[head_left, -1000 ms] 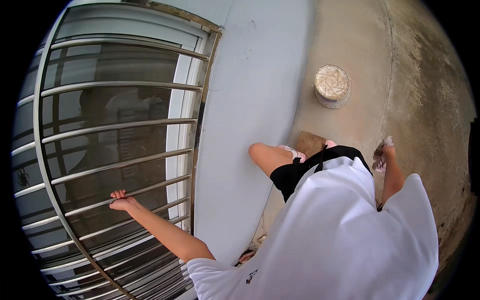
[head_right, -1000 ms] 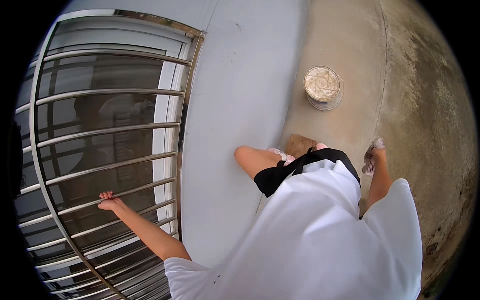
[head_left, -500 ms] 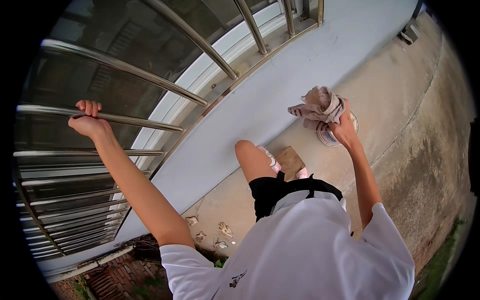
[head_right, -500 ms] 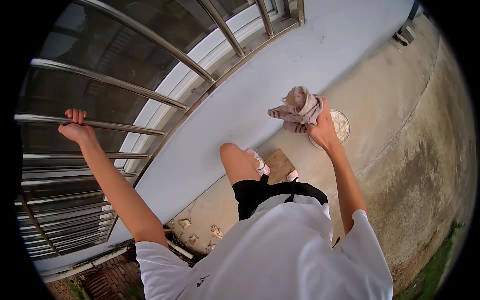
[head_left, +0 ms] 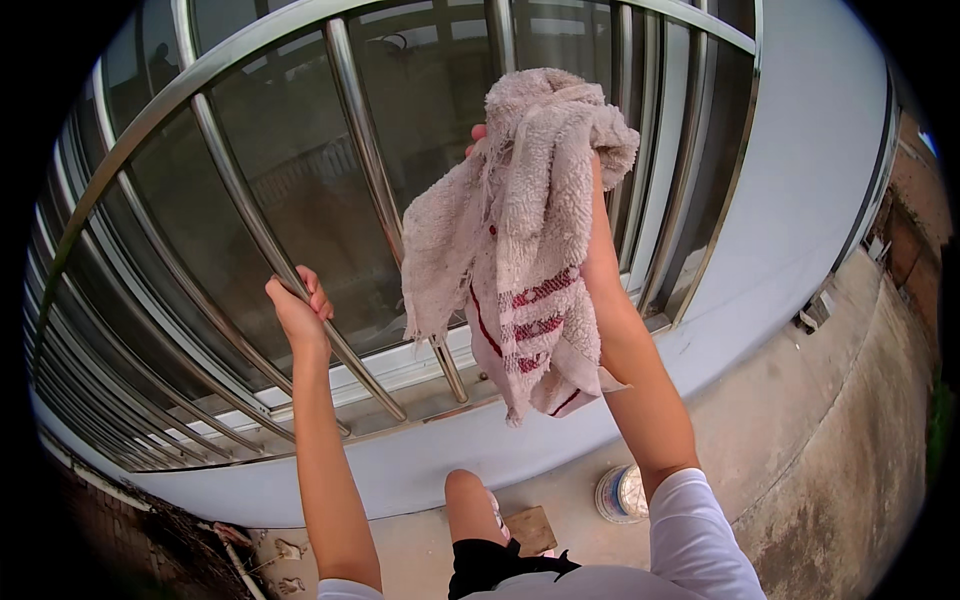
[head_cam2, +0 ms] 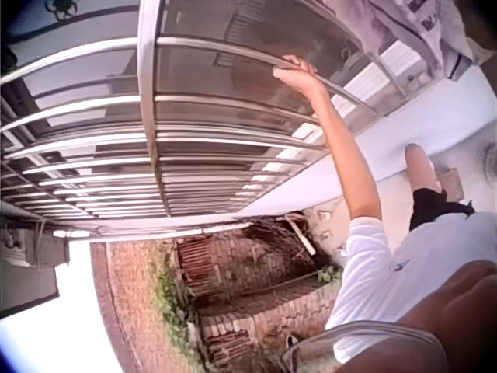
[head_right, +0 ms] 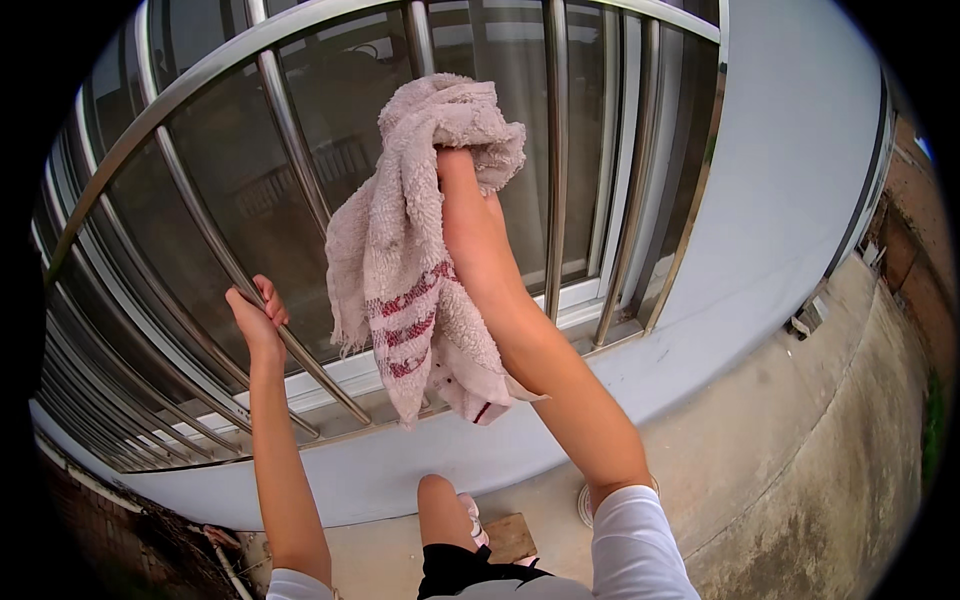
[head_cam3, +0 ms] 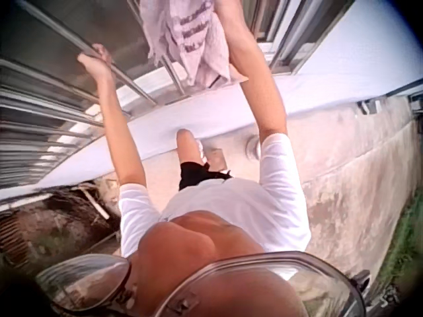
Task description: The person wipes the metal security bars and glass of a window using a cloth while standing on an outdoor patio.
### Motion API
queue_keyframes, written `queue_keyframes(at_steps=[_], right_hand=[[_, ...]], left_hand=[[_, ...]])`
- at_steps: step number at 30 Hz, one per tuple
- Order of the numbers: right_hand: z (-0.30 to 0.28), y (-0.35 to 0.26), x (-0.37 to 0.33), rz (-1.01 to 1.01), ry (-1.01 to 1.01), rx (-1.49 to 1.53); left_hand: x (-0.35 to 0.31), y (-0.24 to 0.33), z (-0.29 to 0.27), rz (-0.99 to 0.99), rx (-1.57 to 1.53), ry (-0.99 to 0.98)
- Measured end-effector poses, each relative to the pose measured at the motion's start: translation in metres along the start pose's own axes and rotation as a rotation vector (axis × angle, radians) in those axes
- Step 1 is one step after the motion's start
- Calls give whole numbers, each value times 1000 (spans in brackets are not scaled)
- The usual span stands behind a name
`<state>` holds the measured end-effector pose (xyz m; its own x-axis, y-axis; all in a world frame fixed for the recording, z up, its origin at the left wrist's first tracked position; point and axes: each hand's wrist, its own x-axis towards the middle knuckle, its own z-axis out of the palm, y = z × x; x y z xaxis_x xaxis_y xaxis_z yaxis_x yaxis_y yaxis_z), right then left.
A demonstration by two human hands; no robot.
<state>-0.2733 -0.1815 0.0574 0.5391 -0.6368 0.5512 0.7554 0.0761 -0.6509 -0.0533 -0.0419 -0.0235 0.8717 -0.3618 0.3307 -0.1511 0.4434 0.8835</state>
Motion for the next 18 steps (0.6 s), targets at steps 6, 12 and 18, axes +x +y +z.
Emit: queue_keyframes(at_steps=[6,12,18], right_hand=[[81,12,63,-158,-54,-26],[98,48,96,-530,100,-340],[91,74,99,-915,397,-406]], left_hand=[[-1,-4,-17,43,19,71],[0,-3,-13,21,-16,31],[-1,-3,-13,59,13,0]])
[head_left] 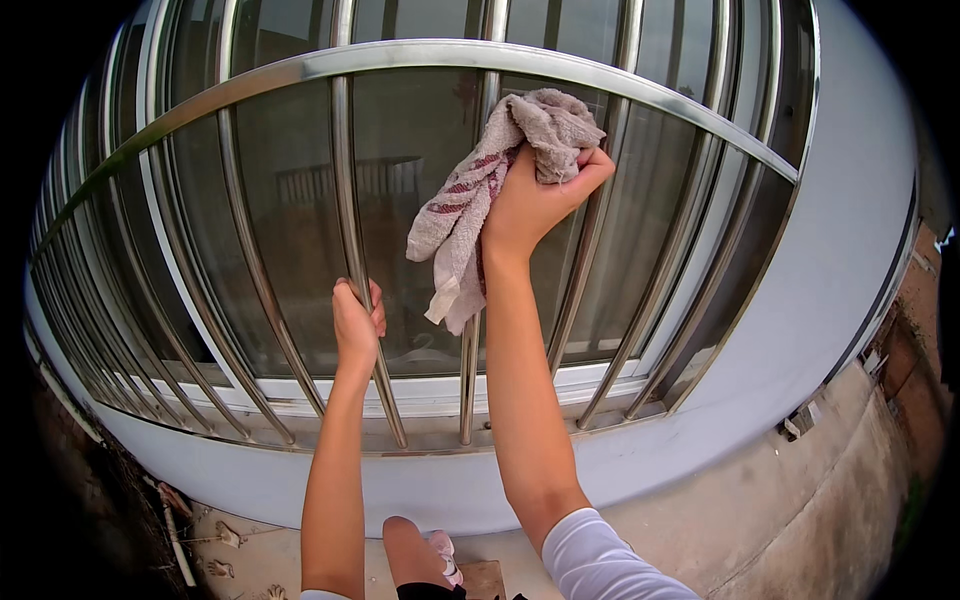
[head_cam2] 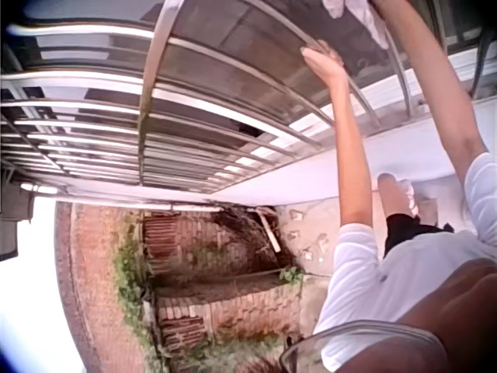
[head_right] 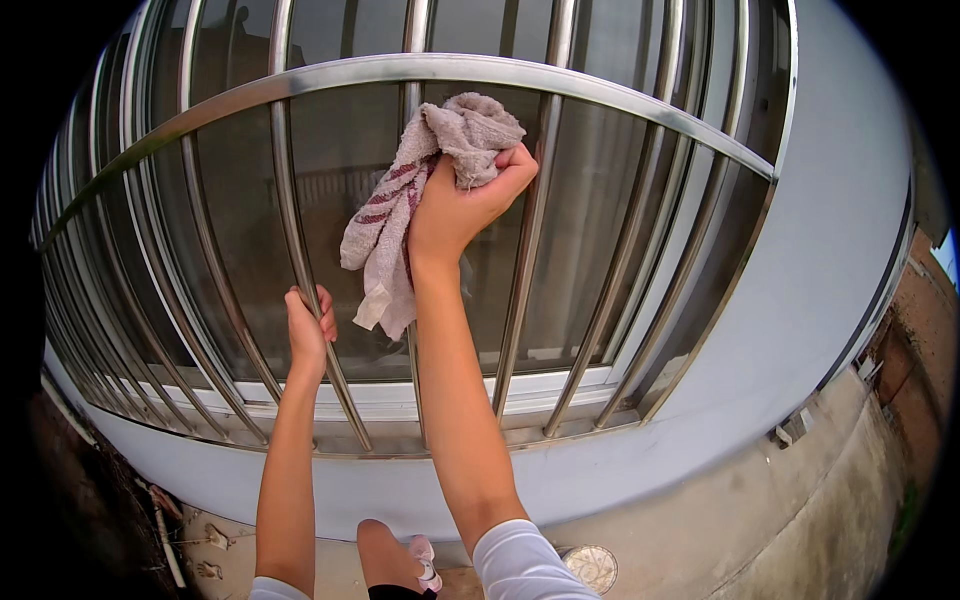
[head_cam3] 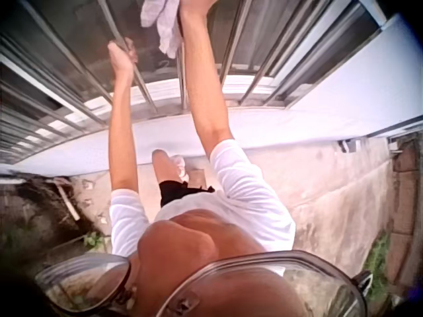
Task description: The person wipes the metal security bars and glass of a window using a cloth while standing on an outdoor patio.
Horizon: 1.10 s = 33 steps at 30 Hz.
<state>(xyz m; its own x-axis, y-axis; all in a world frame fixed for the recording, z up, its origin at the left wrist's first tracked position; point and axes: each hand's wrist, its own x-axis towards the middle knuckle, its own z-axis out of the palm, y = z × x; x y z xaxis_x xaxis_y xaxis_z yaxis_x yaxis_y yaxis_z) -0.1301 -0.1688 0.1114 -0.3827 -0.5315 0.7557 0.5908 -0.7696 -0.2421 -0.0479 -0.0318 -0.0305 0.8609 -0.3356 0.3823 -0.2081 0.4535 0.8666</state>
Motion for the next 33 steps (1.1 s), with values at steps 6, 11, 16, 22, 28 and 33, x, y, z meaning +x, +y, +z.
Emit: queue_keyframes(at_steps=[6,11,16,22,28,33], right_hand=[[-2,-10,-8,223,-339,-62],[6,-26,-23,-91,-404,-264],[26,-38,12,362,-433,-226],[29,-22,42,800,-681,382],[30,-16,36,772,-691,342],[31,-16,34,758,-677,345]], left_hand=[[2,-6,-7,-38,-37,48],[1,-2,-4,-26,26,40],[1,2,-4,-10,27,20],[0,0,2,47,56,44],[0,0,0,44,59,34],[0,3,-1,17,51,8]])
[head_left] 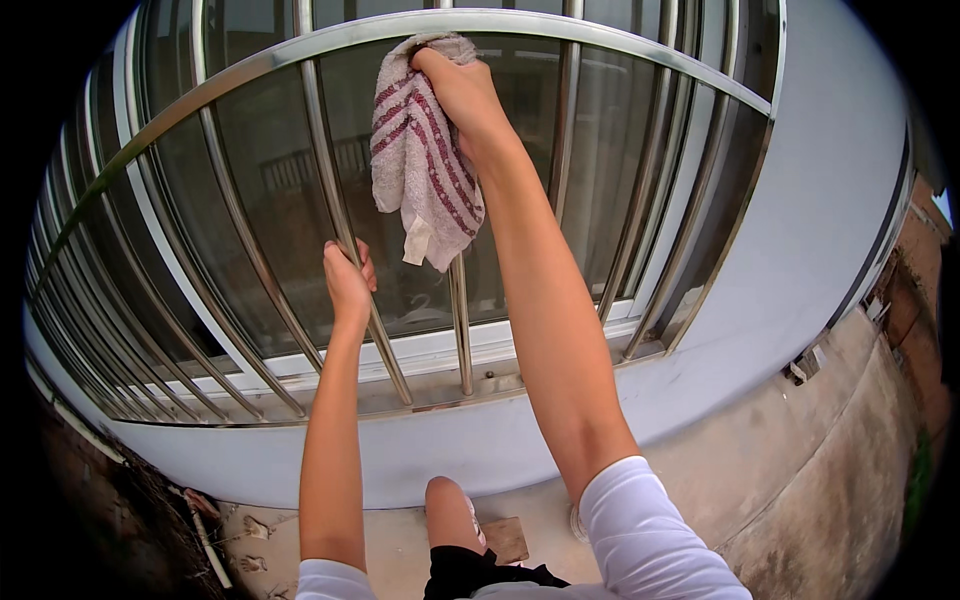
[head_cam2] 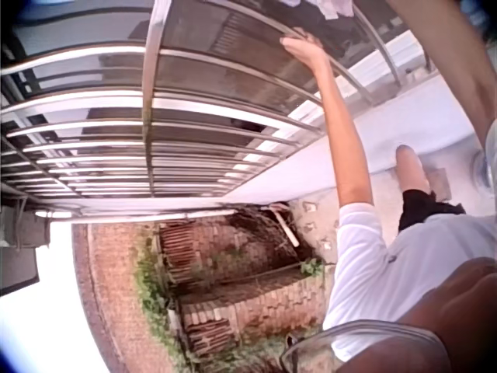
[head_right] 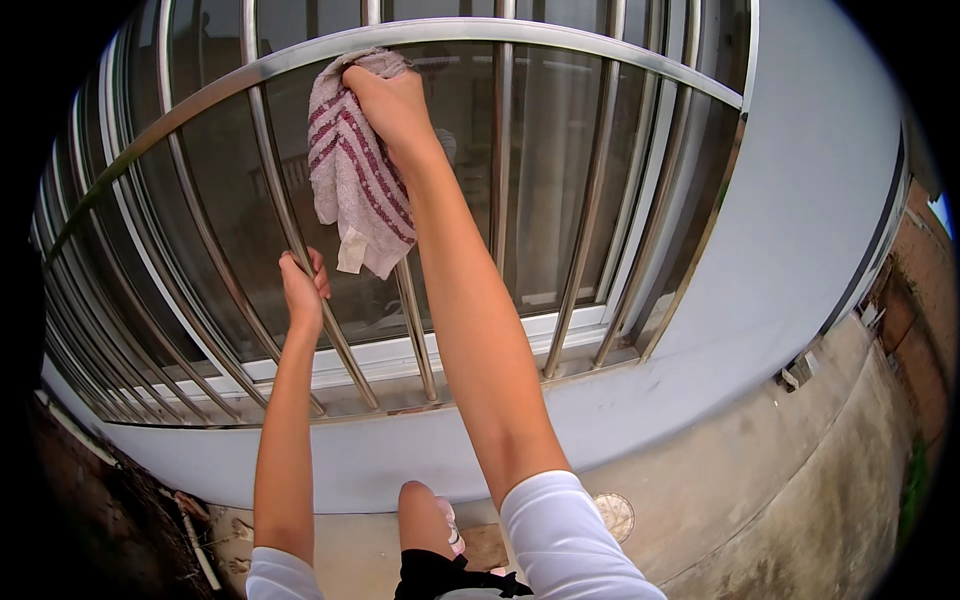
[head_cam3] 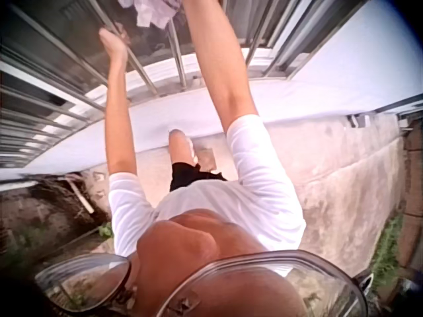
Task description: The person wipes the metal security bars and glass of a window using a cloth while standing on an outdoor patio.
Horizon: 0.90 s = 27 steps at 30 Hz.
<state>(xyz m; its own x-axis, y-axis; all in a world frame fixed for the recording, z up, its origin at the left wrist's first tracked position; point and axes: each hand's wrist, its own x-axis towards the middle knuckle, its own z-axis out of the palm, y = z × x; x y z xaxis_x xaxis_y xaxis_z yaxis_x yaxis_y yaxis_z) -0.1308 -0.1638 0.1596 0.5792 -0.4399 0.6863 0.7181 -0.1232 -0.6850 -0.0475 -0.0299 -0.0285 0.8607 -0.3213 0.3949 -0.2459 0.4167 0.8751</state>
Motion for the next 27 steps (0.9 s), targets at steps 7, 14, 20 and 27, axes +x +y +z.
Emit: queue_keyframes(at_steps=[7,14,20,27], right_hand=[[1,0,-6,-12,4,27],[-6,4,-16,58,-11,3],[-40,93,-111,175,-41,-1],[-75,192,-238,300,152,-93]], left_hand=[[3,-4,-2,-2,-12,-11],[3,-5,0,9,-9,-32],[-2,2,1,10,-27,-6],[-2,-2,1,9,-27,-44]])
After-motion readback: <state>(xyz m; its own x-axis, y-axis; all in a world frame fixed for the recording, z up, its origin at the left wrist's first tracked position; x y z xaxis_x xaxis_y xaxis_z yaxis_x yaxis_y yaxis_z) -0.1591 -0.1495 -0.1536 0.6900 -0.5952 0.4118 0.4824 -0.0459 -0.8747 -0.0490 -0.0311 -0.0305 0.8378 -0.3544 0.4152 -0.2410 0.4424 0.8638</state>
